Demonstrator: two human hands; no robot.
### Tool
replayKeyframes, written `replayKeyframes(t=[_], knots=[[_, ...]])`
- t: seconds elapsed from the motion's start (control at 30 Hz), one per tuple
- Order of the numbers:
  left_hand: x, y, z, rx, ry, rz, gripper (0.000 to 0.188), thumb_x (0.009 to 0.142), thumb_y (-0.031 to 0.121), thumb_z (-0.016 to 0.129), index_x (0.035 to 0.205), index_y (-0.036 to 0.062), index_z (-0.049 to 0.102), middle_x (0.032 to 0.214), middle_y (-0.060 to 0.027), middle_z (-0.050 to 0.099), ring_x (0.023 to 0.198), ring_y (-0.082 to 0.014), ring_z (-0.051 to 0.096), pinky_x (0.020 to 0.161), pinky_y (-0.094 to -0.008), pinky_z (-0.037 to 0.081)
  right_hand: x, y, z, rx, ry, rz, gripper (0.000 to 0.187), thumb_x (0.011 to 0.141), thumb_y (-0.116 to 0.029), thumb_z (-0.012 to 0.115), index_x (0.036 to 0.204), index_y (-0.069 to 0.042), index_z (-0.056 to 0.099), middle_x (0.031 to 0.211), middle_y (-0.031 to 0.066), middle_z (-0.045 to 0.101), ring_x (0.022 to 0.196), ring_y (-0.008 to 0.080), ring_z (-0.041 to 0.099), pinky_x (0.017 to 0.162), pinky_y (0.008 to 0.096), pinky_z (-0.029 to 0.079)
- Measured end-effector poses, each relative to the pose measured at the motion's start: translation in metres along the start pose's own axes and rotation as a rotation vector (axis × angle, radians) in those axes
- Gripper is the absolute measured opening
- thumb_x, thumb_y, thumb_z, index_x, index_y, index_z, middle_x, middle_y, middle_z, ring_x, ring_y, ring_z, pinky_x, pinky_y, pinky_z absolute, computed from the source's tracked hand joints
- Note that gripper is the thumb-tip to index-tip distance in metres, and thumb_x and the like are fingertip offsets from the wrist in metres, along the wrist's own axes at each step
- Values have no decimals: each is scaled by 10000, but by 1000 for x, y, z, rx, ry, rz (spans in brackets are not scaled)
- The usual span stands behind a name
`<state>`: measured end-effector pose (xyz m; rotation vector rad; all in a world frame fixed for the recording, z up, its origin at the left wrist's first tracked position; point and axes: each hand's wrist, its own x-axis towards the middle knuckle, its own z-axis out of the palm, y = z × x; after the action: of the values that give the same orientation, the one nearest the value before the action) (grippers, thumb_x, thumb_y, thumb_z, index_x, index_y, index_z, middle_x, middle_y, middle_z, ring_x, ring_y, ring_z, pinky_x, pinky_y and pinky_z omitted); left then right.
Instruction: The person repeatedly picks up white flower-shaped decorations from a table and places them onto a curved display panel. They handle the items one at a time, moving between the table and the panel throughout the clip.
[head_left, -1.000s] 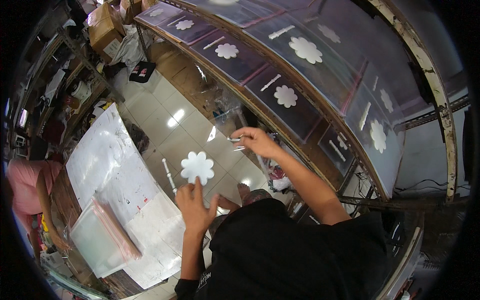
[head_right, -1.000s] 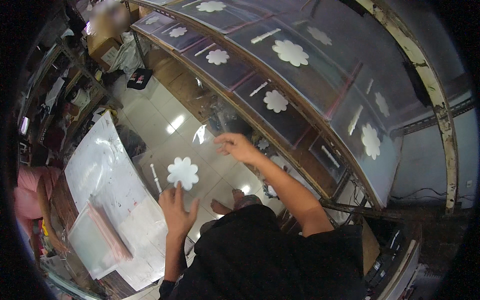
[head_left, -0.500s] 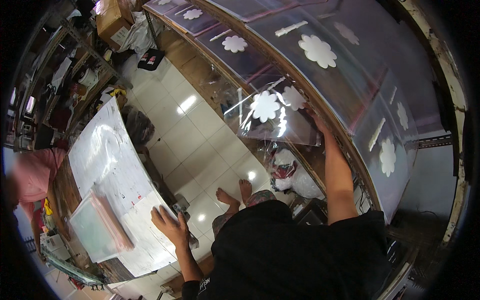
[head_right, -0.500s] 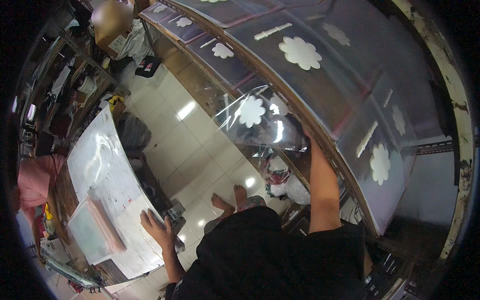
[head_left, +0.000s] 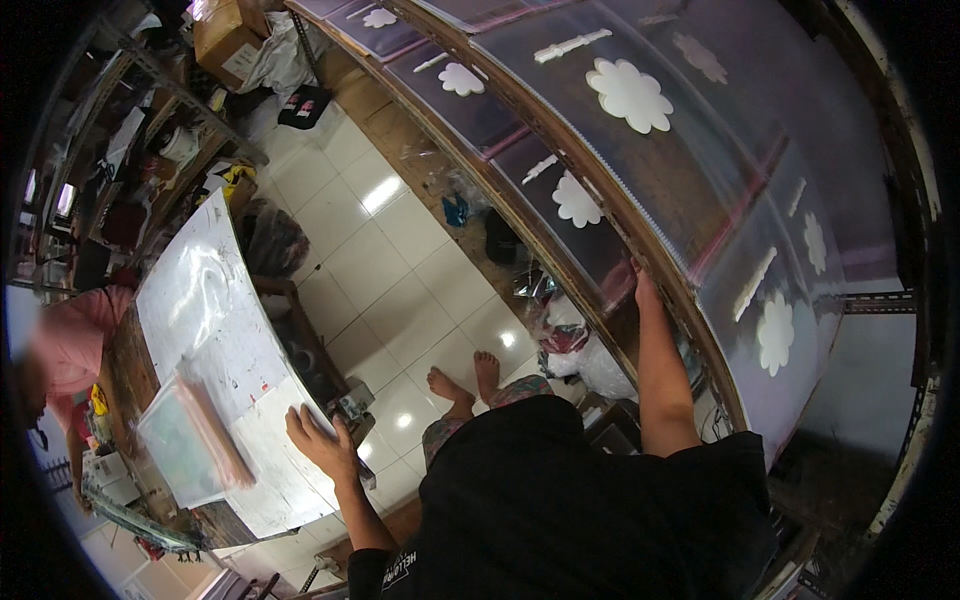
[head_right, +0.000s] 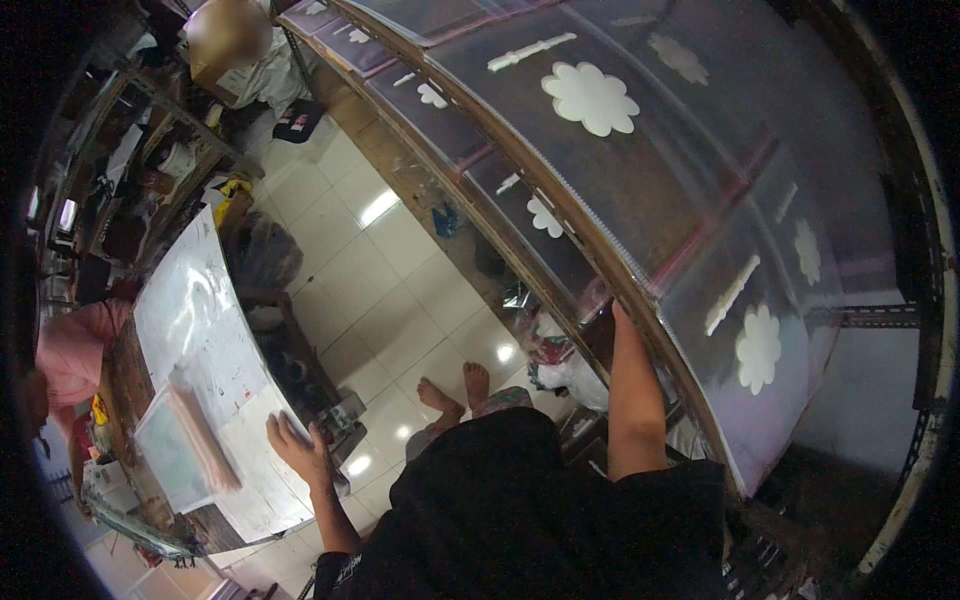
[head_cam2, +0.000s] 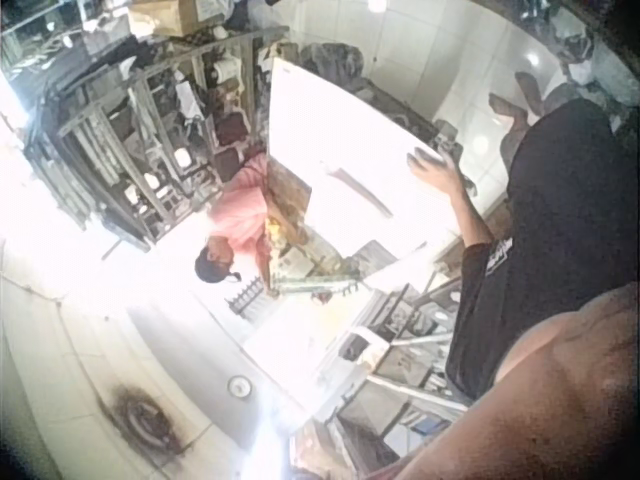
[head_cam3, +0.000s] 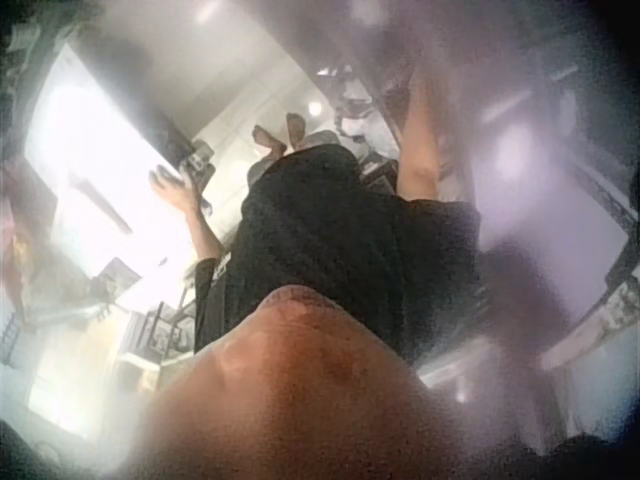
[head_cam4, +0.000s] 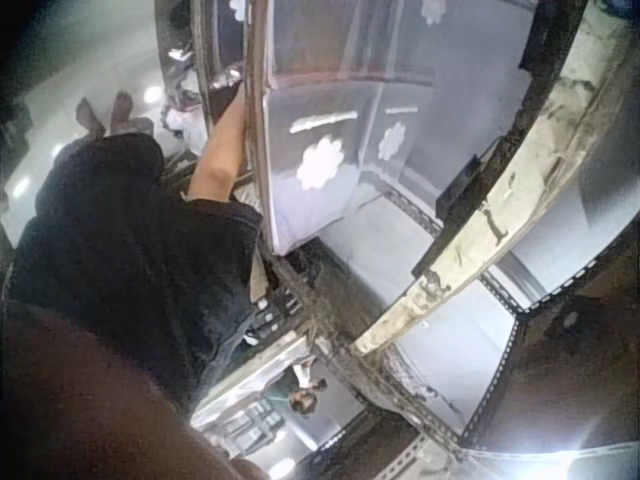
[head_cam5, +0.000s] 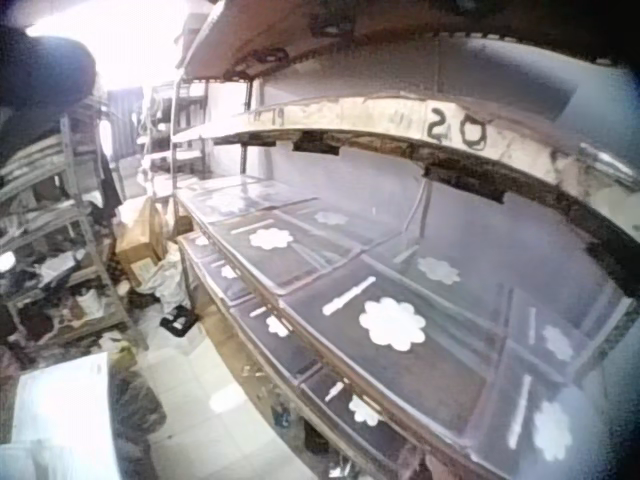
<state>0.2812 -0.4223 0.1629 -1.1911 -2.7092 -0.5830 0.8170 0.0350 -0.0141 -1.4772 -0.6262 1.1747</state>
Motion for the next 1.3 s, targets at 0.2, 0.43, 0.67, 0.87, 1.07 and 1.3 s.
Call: replayKeyframes(t=[0.2,0.43,0.67,0.87,1.07,1.3], knots=[[-2,-4,3,2,15,5,586,847,164,682,1367,-14,477,1463,-265,399,1349,-451,378,1136,-529,290,30,-3,7,-24,40,-20,459,991,-240,537,1396,-26,506,1367,174,582,1274,265,542,1079,395,394],[-3,-4,4,3,21,6,594,852,182,680,1377,1,469,1466,-254,397,1352,-446,377,1136,-525,290,44,-4,10,-58,63,-24,441,992,-227,532,1383,-22,516,1365,180,580,1273,271,542,1080,395,394],[-3,-3,3,7,10,-22,596,844,161,690,1374,-5,472,1462,-257,399,1355,-447,375,1136,-523,289,47,-4,9,-102,83,-31,425,993,-214,526,1369,-18,526,1363,187,578,1272,278,543,1080,394,394],[-1,0,2,3,14,-5,578,858,155,683,1370,-16,477,1453,-266,409,1353,-450,379,1137,-522,292,42,-12,11,-251,110,-71,411,993,-203,521,1358,-14,534,1362,193,577,1271,283,543,1081,393,394],[-5,-6,8,13,37,19,558,884,189,669,1371,-12,485,1456,-266,407,1355,-444,379,1138,-527,291,1,-27,19,-837,163,-148,397,994,-192,516,1346,-11,543,1360,198,576,1271,289,544,1082,393,395],[-1,-9,10,-21,46,22,562,872,193,683,1361,-15,498,1450,-267,415,1350,-444,383,1132,-525,297,-79,-42,35,-1158,102,-315,382,995,-179,510,1333,-7,553,1358,205,574,1270,295,544,1082,392,395]])
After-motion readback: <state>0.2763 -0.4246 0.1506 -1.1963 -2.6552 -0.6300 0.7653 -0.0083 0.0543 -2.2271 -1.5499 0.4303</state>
